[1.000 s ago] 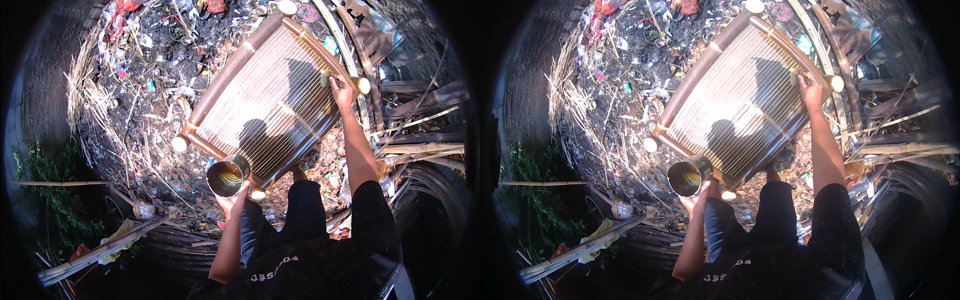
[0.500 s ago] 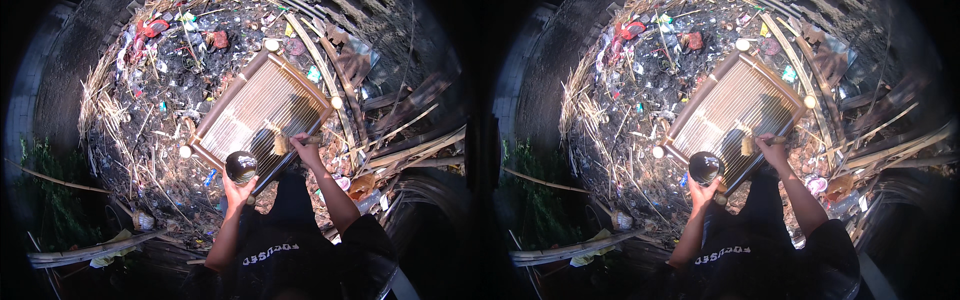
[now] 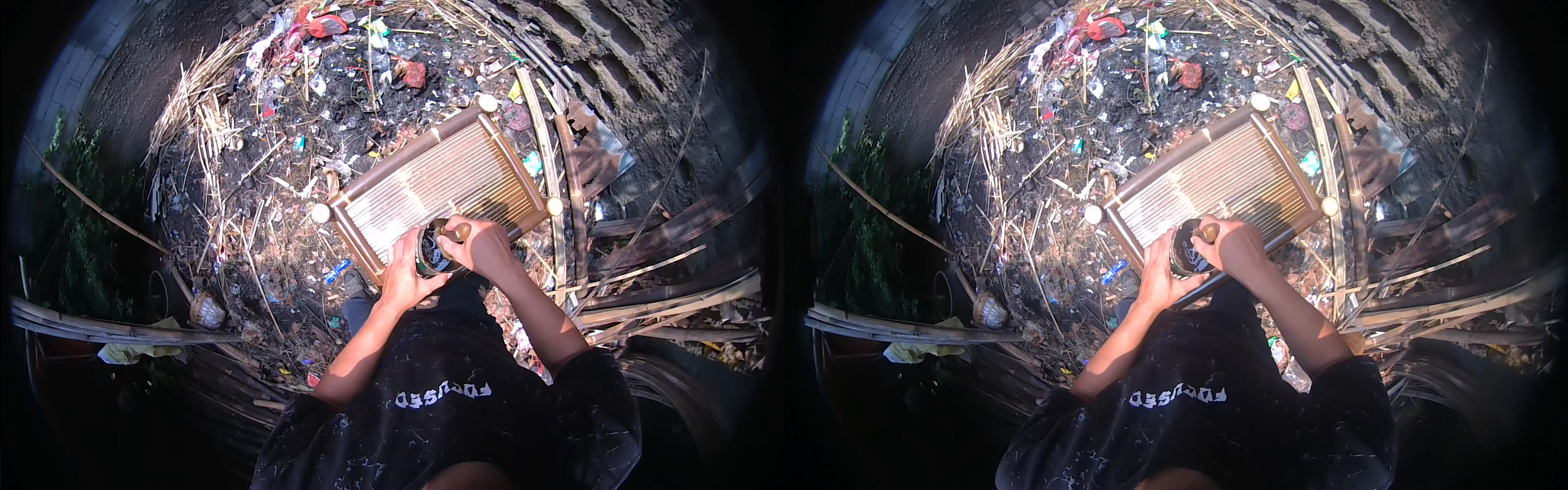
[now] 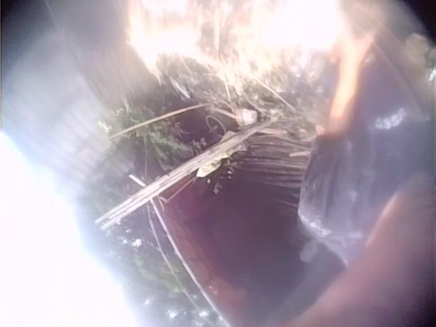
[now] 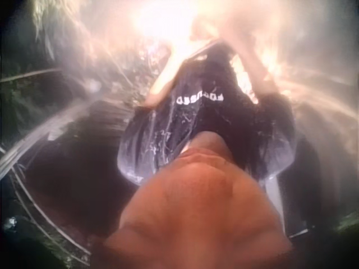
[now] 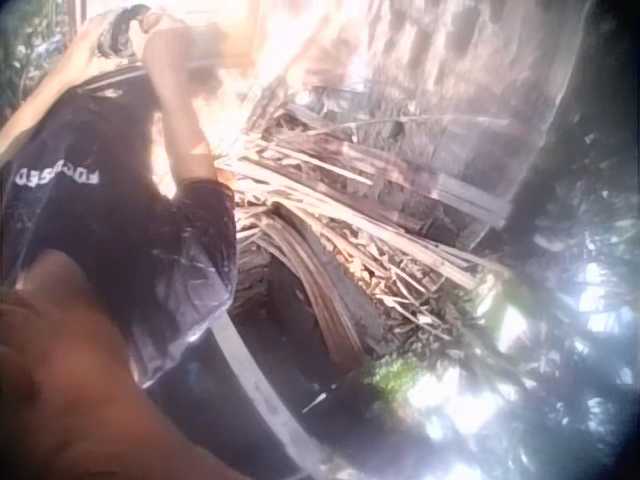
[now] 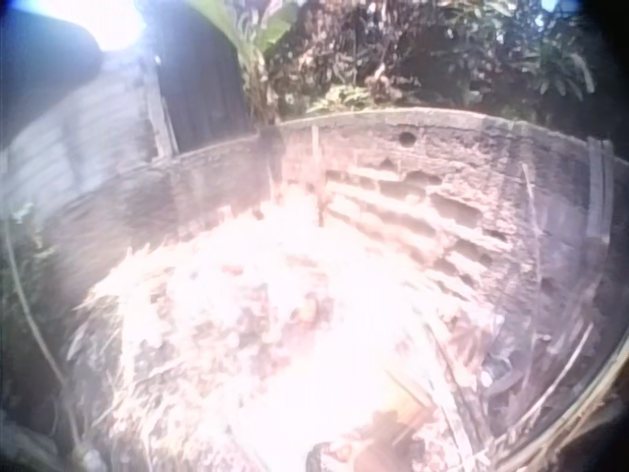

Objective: The person paints a small bamboo stool with a dark finish using a brush and a paint can. They repeatedly dip the brush into the can and apply the finish to the seat slats and legs, turning the stool to reach different sides.

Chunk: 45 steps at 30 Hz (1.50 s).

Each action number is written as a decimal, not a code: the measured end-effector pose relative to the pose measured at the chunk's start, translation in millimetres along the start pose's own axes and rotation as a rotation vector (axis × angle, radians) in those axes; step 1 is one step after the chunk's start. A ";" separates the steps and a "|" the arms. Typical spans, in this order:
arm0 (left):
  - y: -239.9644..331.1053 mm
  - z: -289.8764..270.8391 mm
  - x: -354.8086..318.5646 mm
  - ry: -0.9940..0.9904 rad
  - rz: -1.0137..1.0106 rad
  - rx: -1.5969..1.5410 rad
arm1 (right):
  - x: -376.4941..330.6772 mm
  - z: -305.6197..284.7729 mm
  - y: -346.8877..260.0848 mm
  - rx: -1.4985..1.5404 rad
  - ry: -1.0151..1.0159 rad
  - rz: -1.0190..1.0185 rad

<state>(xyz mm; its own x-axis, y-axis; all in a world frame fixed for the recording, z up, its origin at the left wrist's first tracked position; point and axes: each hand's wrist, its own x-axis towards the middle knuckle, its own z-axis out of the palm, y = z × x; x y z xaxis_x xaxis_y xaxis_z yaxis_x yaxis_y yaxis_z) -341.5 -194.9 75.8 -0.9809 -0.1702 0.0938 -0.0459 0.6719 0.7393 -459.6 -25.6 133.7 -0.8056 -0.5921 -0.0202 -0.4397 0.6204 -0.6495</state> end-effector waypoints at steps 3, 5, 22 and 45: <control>-0.3 -6.1 -1.5 0.022 0.014 0.004 | 1.8 2.6 -6.9 0.014 -0.019 -0.021; -2.7 -9.4 -1.1 0.015 -0.001 -0.004 | 3.6 -3.0 -7.4 0.220 -0.066 0.076; -43.0 -3.4 19.6 -0.017 -0.075 0.023 | 12.8 21.7 18.1 0.678 -0.069 0.162; -153.0 43.6 0.8 0.315 -0.707 -0.514 | 183.9 153.3 425.8 0.139 0.694 0.767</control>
<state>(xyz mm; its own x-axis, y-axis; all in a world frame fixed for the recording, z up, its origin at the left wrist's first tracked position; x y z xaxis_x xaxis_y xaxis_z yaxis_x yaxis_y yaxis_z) -343.4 -266.4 -66.2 -0.6570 -0.6568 -0.3699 -0.4504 -0.0514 0.8913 -734.1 50.8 -263.1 -0.9198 0.3890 -0.0516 0.3006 0.6139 -0.7299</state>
